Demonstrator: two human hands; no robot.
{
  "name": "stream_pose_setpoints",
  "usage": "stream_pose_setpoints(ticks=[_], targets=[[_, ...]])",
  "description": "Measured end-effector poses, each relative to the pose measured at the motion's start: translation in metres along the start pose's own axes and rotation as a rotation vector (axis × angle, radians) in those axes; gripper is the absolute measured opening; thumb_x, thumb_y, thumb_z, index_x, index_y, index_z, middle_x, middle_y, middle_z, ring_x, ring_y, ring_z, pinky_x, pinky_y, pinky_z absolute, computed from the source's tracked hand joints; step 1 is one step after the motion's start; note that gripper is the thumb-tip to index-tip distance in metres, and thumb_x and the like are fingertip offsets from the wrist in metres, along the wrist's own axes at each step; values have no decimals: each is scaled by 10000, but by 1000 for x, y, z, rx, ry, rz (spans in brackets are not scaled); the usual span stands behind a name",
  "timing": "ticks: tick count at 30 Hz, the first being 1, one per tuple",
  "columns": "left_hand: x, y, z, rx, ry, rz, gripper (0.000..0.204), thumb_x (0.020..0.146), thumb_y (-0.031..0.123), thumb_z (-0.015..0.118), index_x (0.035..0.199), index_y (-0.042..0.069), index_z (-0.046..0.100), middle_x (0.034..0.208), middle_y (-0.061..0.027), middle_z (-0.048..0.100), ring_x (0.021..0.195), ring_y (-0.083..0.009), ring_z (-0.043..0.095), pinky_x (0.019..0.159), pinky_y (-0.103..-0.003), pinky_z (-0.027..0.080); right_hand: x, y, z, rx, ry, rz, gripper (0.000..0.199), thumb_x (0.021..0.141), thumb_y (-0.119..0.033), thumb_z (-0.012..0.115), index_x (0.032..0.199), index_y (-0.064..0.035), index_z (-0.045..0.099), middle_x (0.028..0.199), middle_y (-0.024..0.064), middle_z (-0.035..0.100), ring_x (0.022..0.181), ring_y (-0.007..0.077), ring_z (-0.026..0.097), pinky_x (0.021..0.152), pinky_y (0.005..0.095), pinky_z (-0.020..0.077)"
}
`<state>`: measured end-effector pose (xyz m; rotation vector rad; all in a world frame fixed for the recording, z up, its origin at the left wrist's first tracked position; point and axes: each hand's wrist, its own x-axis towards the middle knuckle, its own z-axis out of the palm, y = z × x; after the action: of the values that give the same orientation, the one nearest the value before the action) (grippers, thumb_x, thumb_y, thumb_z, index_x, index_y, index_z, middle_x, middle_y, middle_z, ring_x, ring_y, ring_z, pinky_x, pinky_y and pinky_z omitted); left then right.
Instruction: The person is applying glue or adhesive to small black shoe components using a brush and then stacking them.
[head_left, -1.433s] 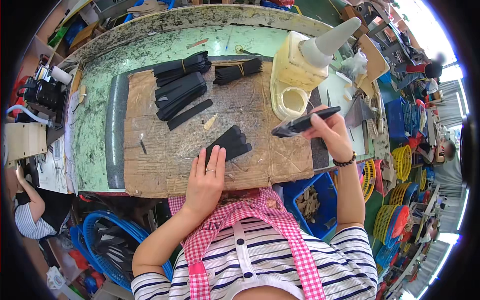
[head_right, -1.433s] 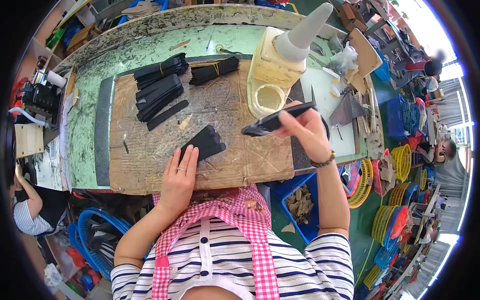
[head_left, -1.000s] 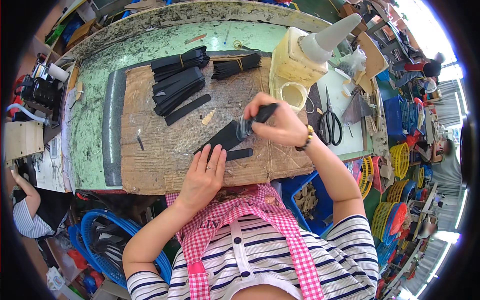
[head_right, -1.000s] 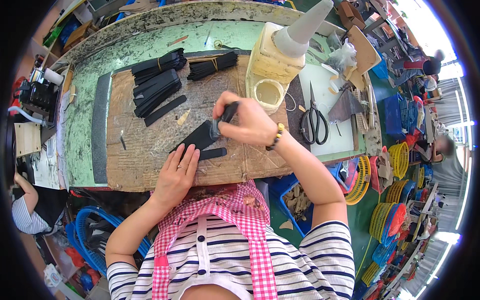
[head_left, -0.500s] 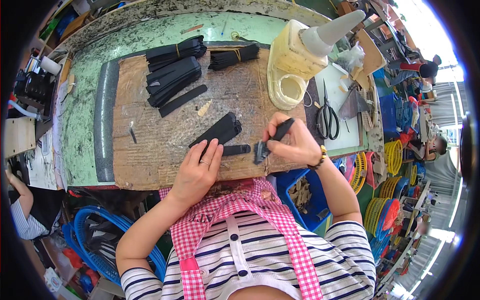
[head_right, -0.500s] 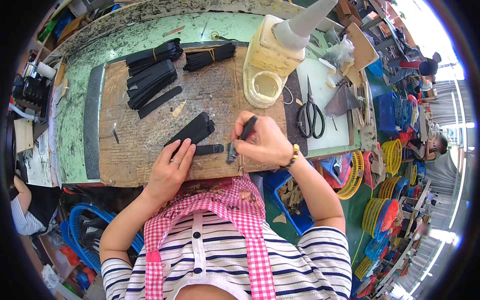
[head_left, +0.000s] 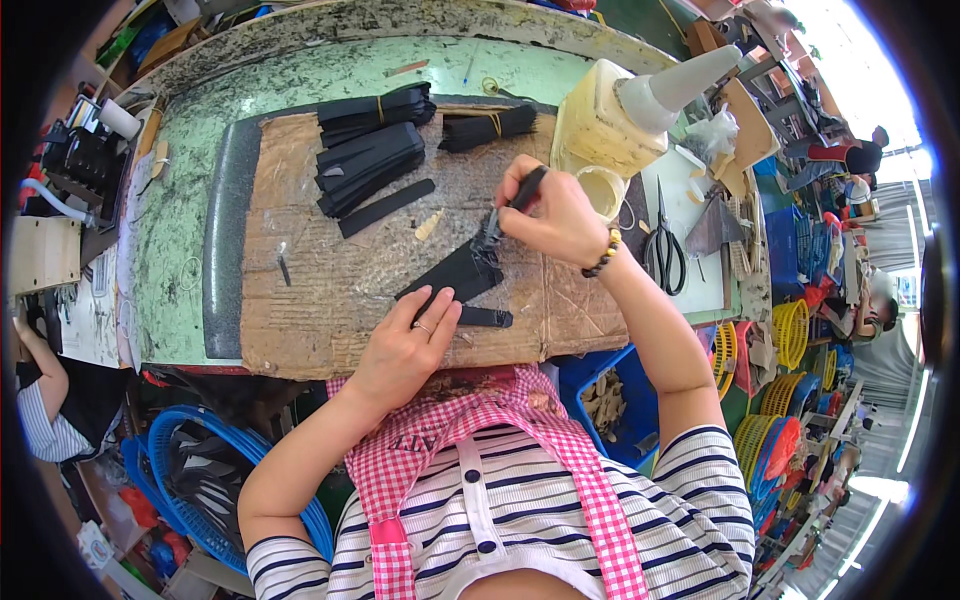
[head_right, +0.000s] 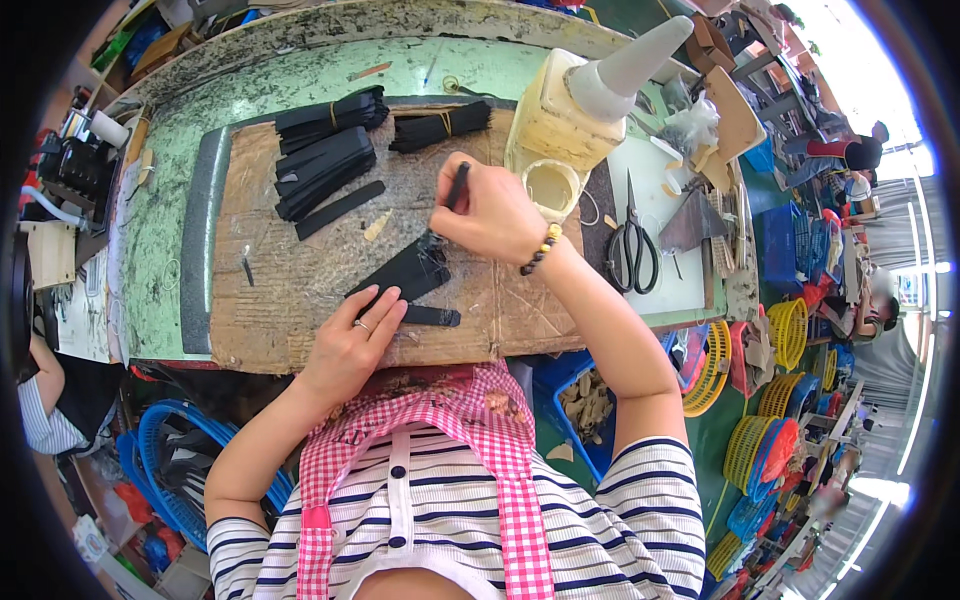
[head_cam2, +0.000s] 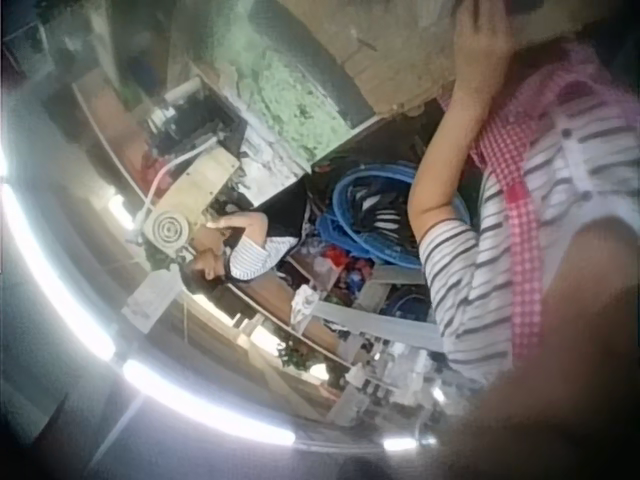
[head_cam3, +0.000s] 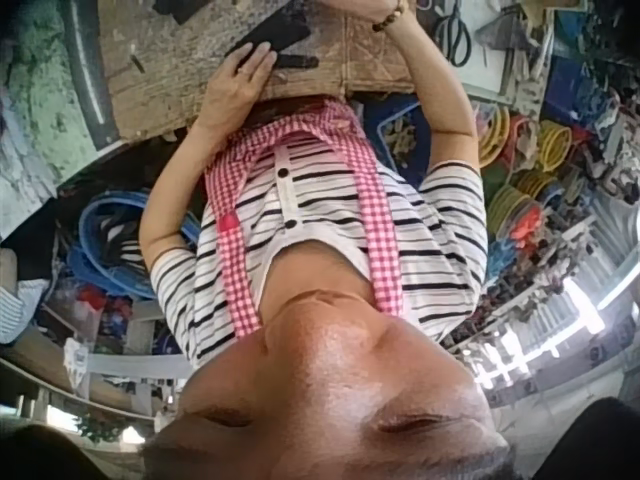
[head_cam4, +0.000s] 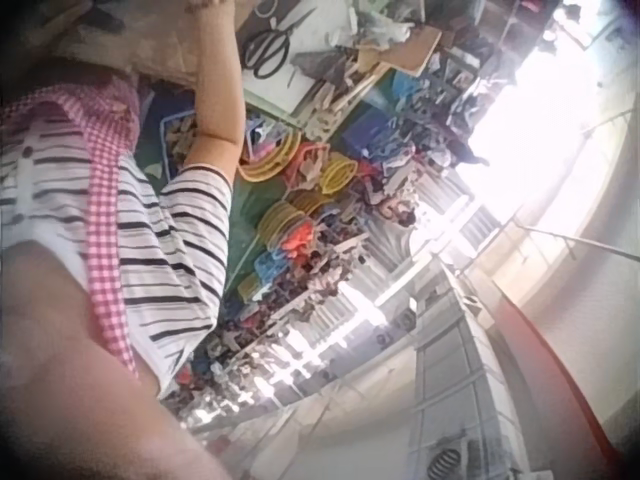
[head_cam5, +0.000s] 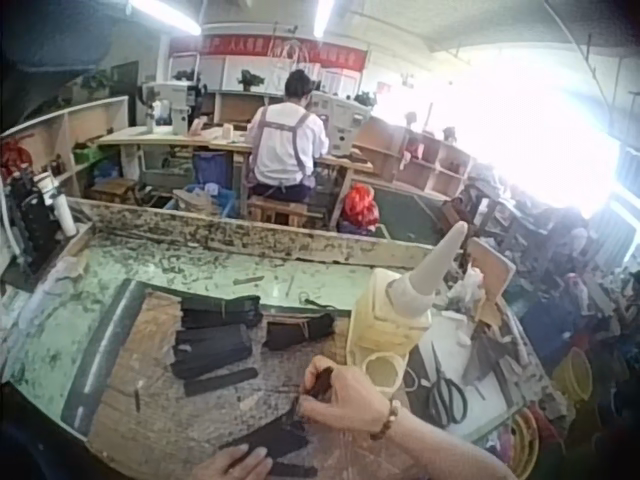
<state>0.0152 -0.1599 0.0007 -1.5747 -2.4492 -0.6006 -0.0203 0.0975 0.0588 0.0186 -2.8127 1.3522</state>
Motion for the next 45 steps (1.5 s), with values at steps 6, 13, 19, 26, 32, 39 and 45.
stream_pose_setpoints(ticks=[6,13,19,26,32,39,45], targets=[[8,2,0,-128,75,-66,306,796,44,613,1094,-26,623,1134,-151,615,1019,-317,582,867,-373,504,4,-9,-3,-38,29,-38,228,688,-210,679,792,-39,570,620,78,601,591,196,609,594,323,491],[21,5,3,-210,70,-328,371,805,-14,606,1173,-39,570,1113,-162,572,972,-341,549,815,-386,488,1,3,-7,74,65,42,223,689,-204,680,801,-39,582,611,43,585,578,147,580,572,292,468],[17,6,3,-16,-6,-220,545,713,-29,573,1256,-57,524,1171,-174,529,1019,-331,510,878,-372,468,-5,1,-14,127,11,76,153,767,-72,634,830,-35,499,844,23,620,766,69,545,696,224,459],[17,12,10,190,-78,-160,569,716,24,563,1272,-81,502,1181,-200,529,1031,-308,516,890,-364,472,-16,-4,2,125,77,-72,216,712,-181,685,813,-31,567,646,46,593,599,138,587,598,283,488],[14,12,6,183,-91,-149,583,718,22,570,1292,-54,498,1226,-211,519,1062,-318,509,894,-365,478,-18,-13,-7,-99,-9,-23,187,718,-104,654,821,-23,519,767,43,616,689,122,560,662,261,460],[15,8,-2,107,-114,-127,597,703,-4,573,1296,-24,509,1233,-208,519,1060,-321,507,900,-366,479,-10,-2,-9,-67,135,-22,220,702,-194,692,808,-45,571,622,63,606,575,197,611,583,321,494],[13,5,0,106,-73,-77,564,687,3,577,1249,-33,551,1228,-198,537,1025,-315,519,881,-356,488,-5,-12,-3,-191,92,-35,289,708,-266,685,835,-41,556,633,101,618,604,268,634,604,359,499]])
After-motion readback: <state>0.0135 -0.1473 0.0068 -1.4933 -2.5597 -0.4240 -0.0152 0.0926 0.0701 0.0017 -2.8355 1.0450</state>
